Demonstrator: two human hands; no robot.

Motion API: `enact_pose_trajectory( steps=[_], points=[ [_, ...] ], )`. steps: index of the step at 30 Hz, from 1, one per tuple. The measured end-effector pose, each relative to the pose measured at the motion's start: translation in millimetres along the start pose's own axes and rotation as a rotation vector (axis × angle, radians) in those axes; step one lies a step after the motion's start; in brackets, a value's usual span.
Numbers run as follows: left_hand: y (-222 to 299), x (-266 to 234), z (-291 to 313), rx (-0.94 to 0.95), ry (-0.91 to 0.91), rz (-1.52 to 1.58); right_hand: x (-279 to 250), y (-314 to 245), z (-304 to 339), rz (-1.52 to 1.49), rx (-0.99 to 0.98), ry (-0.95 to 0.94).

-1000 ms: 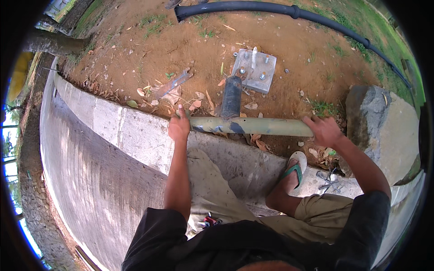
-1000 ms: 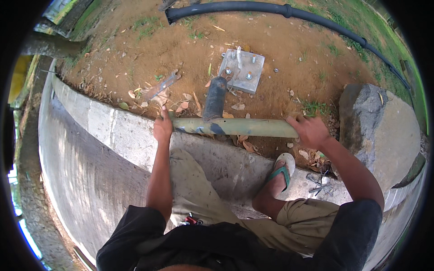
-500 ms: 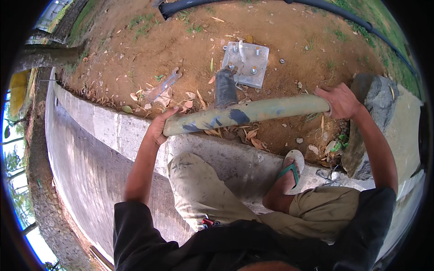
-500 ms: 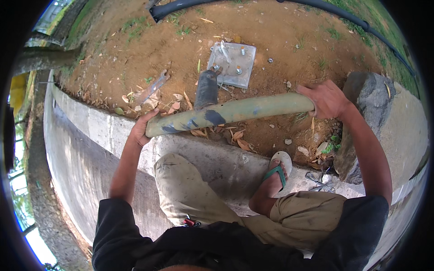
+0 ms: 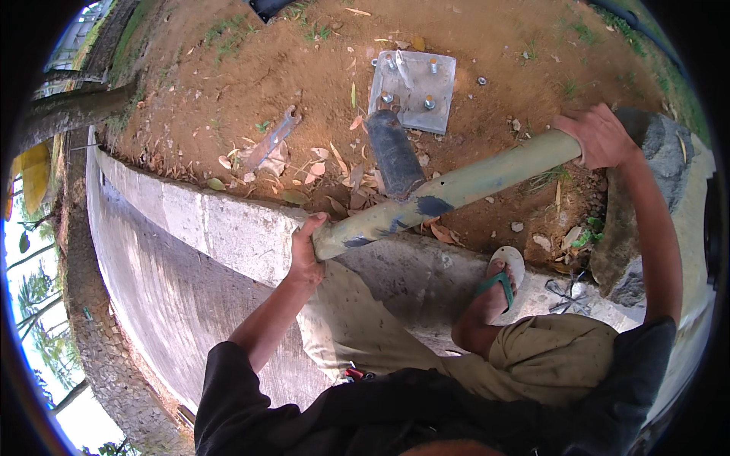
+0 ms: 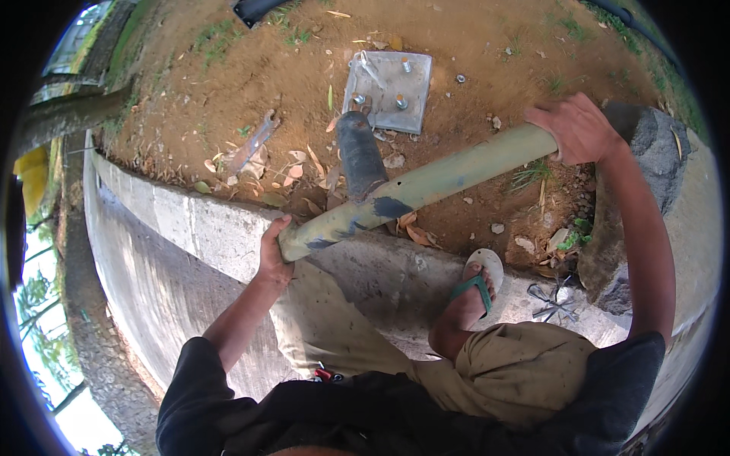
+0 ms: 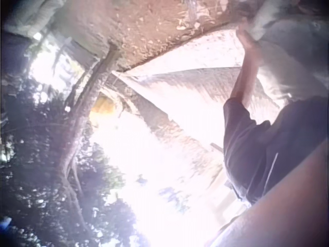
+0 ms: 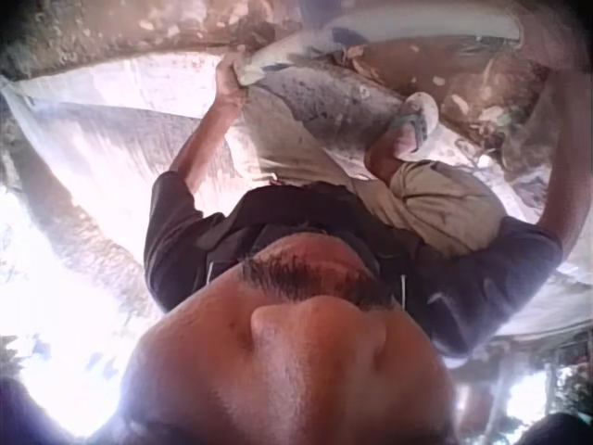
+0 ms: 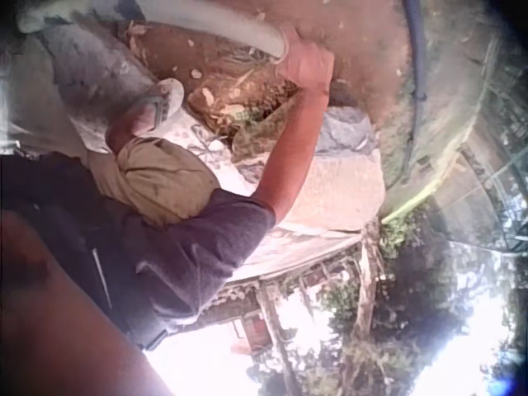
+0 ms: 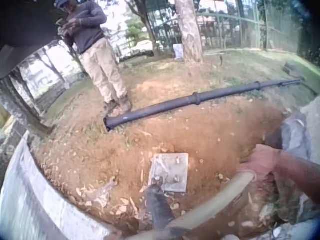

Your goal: The person uses a wrench to tighten nuts on a metal base plate attached to a concrete foundation and then adjusts a green metal pole to fit over the bolts.

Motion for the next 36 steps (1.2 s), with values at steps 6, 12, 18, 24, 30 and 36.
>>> enact_pose_trajectory(
  steps=[6, 12, 18, 24, 30, 36],
  points=[
    [-62, 48, 16, 0.083, 0.194, 0.095, 25, 80, -10, -0.095, 0.111, -0.089],
    [-116, 114, 30, 0.124, 0.198, 0.144, 43, 174, -10, 0.323, -0.108, 0.225],
    [-144, 180, 40, 0.132, 0.235, 0.291, 66, 208, -56, 0.071, 0.064, -0.06],
    [-151, 154, 15, 0.076, 0.154, 0.168, 118, 178, -20, 0.114, 0.18, 0.067],
    [-100, 96, 11, 0.024, 0.108, 0.124, 64, 114, -7, 0.076, 0.142, -0.033],
    [-15, -1, -23, 0.0, 0.0, -0.125, 13, -10, -6, -0.136, 0.17, -0.207]
  ],
)
Point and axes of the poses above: each hand's wrist, its own z-axis away from the middle knuckle, its own x-axis out of the palm, y = z × x, the point moved 4 cm from there along -z, towards the middle knuckle, and after that the axes turned 15 degrees about -x, right-handed, at the moved point
